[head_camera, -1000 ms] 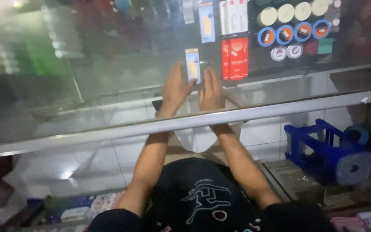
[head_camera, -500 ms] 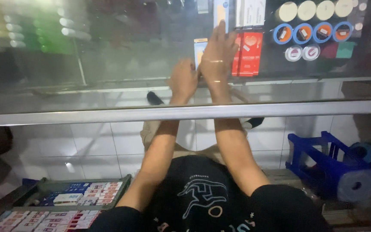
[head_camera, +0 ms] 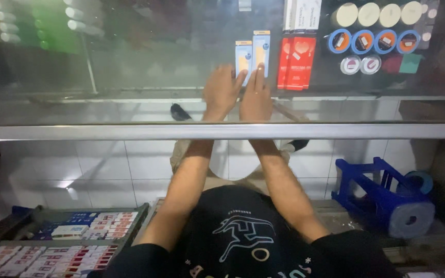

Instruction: Take beauty product boxes out of a shipping carton and arrange them on a glass display counter.

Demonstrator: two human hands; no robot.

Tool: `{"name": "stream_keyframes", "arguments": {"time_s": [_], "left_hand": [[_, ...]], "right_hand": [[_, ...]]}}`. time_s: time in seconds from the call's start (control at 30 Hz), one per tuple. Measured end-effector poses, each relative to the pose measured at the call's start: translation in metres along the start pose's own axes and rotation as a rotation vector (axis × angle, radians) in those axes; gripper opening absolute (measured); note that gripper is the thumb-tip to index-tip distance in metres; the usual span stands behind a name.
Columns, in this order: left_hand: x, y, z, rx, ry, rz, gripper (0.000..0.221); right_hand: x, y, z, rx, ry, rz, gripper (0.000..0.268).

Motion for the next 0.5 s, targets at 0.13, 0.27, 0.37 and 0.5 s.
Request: {"name": "stream_keyframes", "arguments": {"time_s": [0.13,0.27,0.37,0.5], "left_hand": [[-0.001,0.005,-0.001,0.033,0.034,-0.051,0.047],[0.007,0.017,0.006,0.105,-0.011,-0.083,0.047],[-0.004,0.008,-0.011,0.141,-0.071,-0.055,0.044],[-0.003,0.008,-0.016,0.177,-0.128,-0.015,0.045]], "right_hand": [[-0.006,0.002,-0.005,-0.005,-0.017,0.086,0.073],[0.015,0.054,-0.020,-0.054,-0.022,0.062,0.085],[0.028,0.084,-0.028,-0.033,-0.015,0.121,0.097],[0.027,0.085,-0.028,0.033,-0.078,0.029,0.082]]}}
Point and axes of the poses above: each hand's wrist, its own x-axis towards the middle knuckle, its own y-axis out of the palm, z = x × y, the point moved 5 cm from there along x, towards the middle knuckle, and after that the axes turned 5 degrees about -x, right-handed, at the moved point
